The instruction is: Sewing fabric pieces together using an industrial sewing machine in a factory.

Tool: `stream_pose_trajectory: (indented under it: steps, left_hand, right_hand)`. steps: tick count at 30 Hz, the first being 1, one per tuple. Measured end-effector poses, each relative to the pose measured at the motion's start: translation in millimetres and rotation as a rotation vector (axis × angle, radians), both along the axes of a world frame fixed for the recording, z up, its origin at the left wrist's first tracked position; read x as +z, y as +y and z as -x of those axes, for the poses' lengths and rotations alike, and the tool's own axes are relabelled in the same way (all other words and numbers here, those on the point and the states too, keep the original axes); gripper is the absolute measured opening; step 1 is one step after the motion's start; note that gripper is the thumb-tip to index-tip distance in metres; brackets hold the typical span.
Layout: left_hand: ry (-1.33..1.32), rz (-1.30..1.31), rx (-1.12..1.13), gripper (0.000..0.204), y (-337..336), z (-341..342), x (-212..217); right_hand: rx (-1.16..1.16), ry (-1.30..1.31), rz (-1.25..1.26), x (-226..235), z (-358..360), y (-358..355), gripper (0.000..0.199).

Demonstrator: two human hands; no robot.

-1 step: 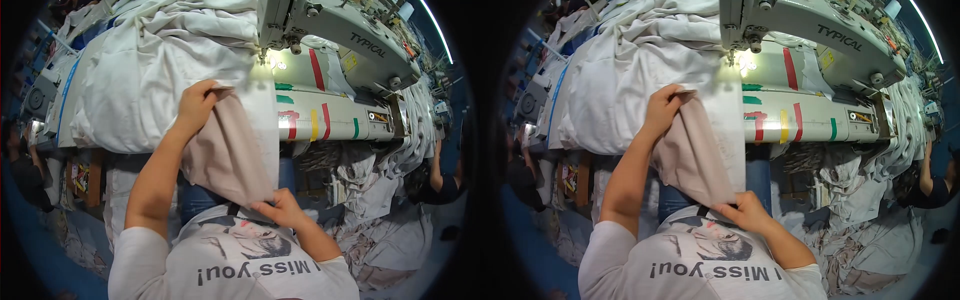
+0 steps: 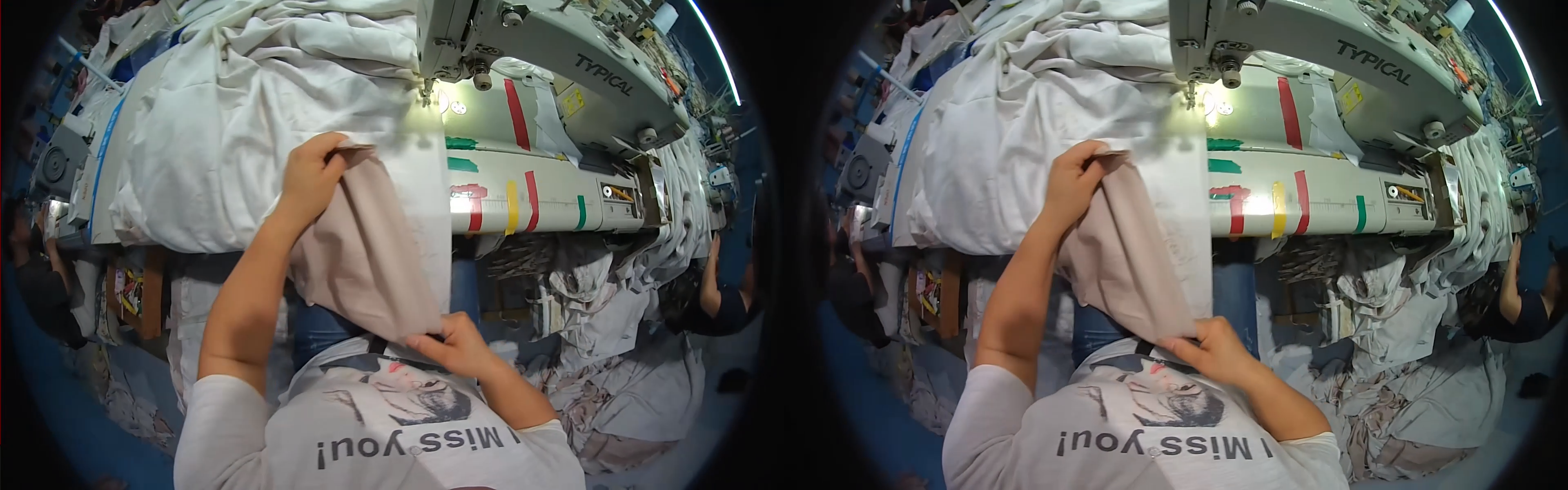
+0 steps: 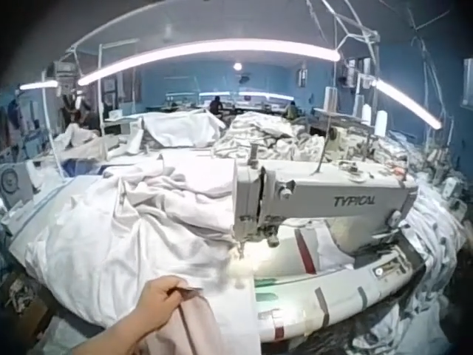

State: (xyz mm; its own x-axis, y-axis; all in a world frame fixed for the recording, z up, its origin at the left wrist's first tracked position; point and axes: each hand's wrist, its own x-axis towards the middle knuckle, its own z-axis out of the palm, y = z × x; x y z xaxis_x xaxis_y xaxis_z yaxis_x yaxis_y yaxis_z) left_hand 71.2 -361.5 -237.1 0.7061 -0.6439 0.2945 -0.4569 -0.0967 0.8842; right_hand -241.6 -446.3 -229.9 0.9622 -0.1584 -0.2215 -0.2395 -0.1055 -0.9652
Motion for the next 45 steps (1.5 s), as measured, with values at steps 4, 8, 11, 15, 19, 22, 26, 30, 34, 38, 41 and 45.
stream_pose_trajectory:
  steps: [4, 8, 11, 15, 19, 22, 26, 30, 34, 38, 41, 45]
  left_hand:
    - [-0.015, -0.021, 0.001, 0.018, -6, -19, 0]
    - [-0.051, -0.011, 0.020, 0.020, -24, -44, 4]
    - [-0.013, -0.009, 0.001, 0.023, -40, -62, 4]
    - [-0.029, -0.040, -0.025, 0.026, -61, -82, 6]
    - [-0.037, -0.010, -0.040, 0.027, -76, -106, 1]
    - [-0.024, 0.018, -0.052, 0.025, -85, -126, 0]
    - [-0.047, -0.038, -0.086, 0.023, -101, -147, 1]
    - [-0.082, 0.000, -0.136, 0.024, -119, -168, 3]
    - [-0.312, -0.116, -0.092, 0.025, -136, -196, -1]
    - [-0.094, 0.002, -0.153, 0.026, -161, -234, -16]
    - [-0.068, -0.002, -0.203, 0.027, -178, -264, -22]
    - [0.095, 0.109, -0.297, 0.029, -197, -291, -23]
  right_hand:
    - [0.062, -0.044, 0.050, -10, -16, -9, 0.014]
    - [0.025, -0.252, 0.134, -2, -40, -26, 0.012]
    - [0.007, -0.291, 0.141, 2, -51, -37, 0.011]
    - [0.012, -0.337, 0.174, 9, -65, -54, 0.010]
    - [-0.010, -0.409, 0.246, 17, -82, -67, 0.011]
    - [-0.026, -0.432, 0.266, 22, -100, -74, 0.011]
    - [-0.016, -0.427, 0.270, 22, -117, -86, 0.010]
    - [-0.034, -0.460, 0.314, 22, -136, -99, 0.008]
    - [-0.020, -0.398, 0.372, 22, -155, -112, 0.008]
    - [-0.034, -0.410, 0.411, 27, -174, -125, 0.013]
    - [-0.093, -0.392, 0.426, 26, -187, -132, 0.017]
    - [-0.157, -0.257, 0.406, 28, -198, -138, 0.012]
